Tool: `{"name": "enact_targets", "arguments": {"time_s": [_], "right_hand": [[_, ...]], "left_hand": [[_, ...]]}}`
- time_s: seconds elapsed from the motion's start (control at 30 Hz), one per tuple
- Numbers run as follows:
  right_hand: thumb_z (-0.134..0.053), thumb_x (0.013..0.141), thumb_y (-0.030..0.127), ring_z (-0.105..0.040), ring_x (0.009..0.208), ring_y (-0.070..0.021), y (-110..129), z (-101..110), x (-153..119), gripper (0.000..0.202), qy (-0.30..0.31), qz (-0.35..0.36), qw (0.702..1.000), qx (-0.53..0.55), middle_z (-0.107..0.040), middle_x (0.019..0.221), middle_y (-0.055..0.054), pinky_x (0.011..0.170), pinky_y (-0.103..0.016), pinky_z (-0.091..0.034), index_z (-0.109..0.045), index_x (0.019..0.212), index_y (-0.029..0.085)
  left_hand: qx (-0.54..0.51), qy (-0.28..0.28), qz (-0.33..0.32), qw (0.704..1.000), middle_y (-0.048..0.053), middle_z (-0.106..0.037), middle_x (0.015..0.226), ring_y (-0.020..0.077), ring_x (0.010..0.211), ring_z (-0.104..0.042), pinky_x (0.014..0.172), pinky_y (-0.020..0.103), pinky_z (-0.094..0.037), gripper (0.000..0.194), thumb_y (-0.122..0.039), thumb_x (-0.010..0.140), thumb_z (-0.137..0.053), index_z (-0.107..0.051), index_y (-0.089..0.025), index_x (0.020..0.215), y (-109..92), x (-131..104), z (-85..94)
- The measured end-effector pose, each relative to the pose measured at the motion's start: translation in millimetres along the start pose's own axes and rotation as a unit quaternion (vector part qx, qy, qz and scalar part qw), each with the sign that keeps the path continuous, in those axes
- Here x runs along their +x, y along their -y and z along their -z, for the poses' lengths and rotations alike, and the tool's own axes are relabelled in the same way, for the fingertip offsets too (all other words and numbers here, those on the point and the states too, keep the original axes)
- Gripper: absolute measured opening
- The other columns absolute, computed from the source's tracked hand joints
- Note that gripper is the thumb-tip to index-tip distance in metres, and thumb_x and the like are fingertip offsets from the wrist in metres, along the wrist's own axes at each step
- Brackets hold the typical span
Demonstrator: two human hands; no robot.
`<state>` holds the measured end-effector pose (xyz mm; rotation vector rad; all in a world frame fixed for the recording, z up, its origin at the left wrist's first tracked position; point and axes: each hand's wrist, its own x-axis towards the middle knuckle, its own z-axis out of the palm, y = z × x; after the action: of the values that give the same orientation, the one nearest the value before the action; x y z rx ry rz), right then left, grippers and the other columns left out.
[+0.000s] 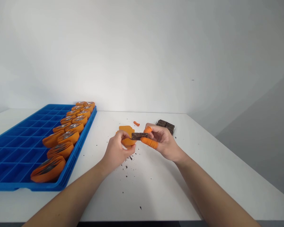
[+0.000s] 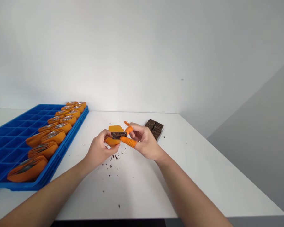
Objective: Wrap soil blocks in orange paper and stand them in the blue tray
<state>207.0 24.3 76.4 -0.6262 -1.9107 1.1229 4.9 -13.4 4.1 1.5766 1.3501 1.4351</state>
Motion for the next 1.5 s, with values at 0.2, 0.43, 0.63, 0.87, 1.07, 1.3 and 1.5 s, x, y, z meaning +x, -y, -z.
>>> {"name": "enact_targets", "arguments": {"time_s": [0.2, 0.43, 0.63, 0.87, 1.07, 1.3, 1.5], "right_hand": [[-0.092, 0.085, 0.048, -0.035, 0.067, -0.0123, -2, 1, 0, 0.041, -0.005, -0.01, 1.0, -0.011, -0.032, 0.077, 0.006, 0.066, -0.031, -0.048, -0.061, 0.076, 0.022], [-0.092, 0.083, 0.051, -0.035, 0.067, -0.0125, -1, 1, 0, 0.044, -0.007, -0.014, 1.0, -0.007, -0.032, 0.075, 0.007, 0.084, -0.041, -0.059, -0.06, 0.075, 0.023], [-0.088, 0.087, 0.053, -0.035, 0.066, -0.0133, 3, -2, 0, 0.044, 0.003, -0.011, 1.0, -0.018, -0.029, 0.073, 0.008, 0.103, -0.05, -0.057, -0.058, 0.074, 0.024], [-0.089, 0.087, 0.048, -0.035, 0.068, -0.0127, 0, -1, 1, 0.039, 0.002, -0.013, 0.999, -0.03, -0.029, 0.076, 0.007, 0.092, -0.044, -0.058, -0.061, 0.076, 0.023], [-0.087, 0.089, 0.049, -0.034, 0.067, -0.0126, 1, 1, 1, 0.039, -0.008, -0.008, 0.999, -0.04, -0.029, 0.075, 0.007, 0.094, -0.047, -0.06, -0.06, 0.075, 0.023], [-0.087, 0.087, 0.058, -0.035, 0.065, -0.0115, -3, 4, 4, 0.048, -0.011, -0.003, 0.998, -0.055, -0.029, 0.073, 0.008, 0.121, -0.055, -0.052, -0.057, 0.074, 0.023], [-0.086, 0.085, 0.064, -0.038, 0.064, -0.0117, -8, -2, 5, 0.05, -0.02, -0.009, 0.998, -0.06, -0.025, 0.069, 0.009, 0.127, -0.055, -0.047, -0.058, 0.075, 0.024]], "left_hand": [[0.009, -0.004, -0.008, 1.0, 0.003, -0.072, 0.097, 0.0202, 0.084, -0.069, 0.055, 0.024, -0.049, 0.029, -0.028, 0.077, -0.081, -0.058, -0.024, 0.094, 0, 0, -0.1], [0.001, -0.005, -0.009, 1.0, 0.002, -0.072, 0.096, 0.0187, 0.08, -0.069, 0.055, 0.024, -0.05, 0.029, -0.027, 0.077, -0.082, -0.058, -0.024, 0.094, -1, -1, -0.4], [-0.008, 0.009, -0.006, 1.0, 0.004, -0.074, 0.099, 0.0205, 0.082, -0.071, 0.055, 0.025, -0.052, 0.029, -0.027, 0.078, -0.082, -0.059, -0.023, 0.094, -1, 0, -1.1], [-0.009, 0.018, 0.009, 1.0, 0.004, -0.074, 0.102, 0.0184, 0.078, -0.068, 0.053, 0.025, -0.053, 0.032, -0.027, 0.078, -0.082, -0.059, -0.023, 0.099, -1, -1, -0.9], [-0.019, 0.015, -0.004, 1.0, 0.003, -0.07, 0.104, 0.0162, 0.076, -0.065, 0.05, 0.022, -0.049, 0.037, -0.029, 0.079, -0.083, -0.055, -0.024, 0.103, 1, -1, -0.4], [-0.04, 0.032, 0.004, 0.999, -0.003, -0.063, 0.091, 0.0105, 0.058, -0.056, 0.05, 0.024, -0.048, 0.045, -0.034, 0.079, -0.086, -0.048, -0.025, 0.101, -1, -2, -0.4], [0.085, -0.035, -0.054, 0.994, 0.002, -0.065, 0.104, 0.0229, 0.086, -0.068, 0.069, 0.034, -0.055, 0.06, -0.033, 0.073, -0.094, -0.047, -0.026, 0.109, 4, -3, -5.2]]}}
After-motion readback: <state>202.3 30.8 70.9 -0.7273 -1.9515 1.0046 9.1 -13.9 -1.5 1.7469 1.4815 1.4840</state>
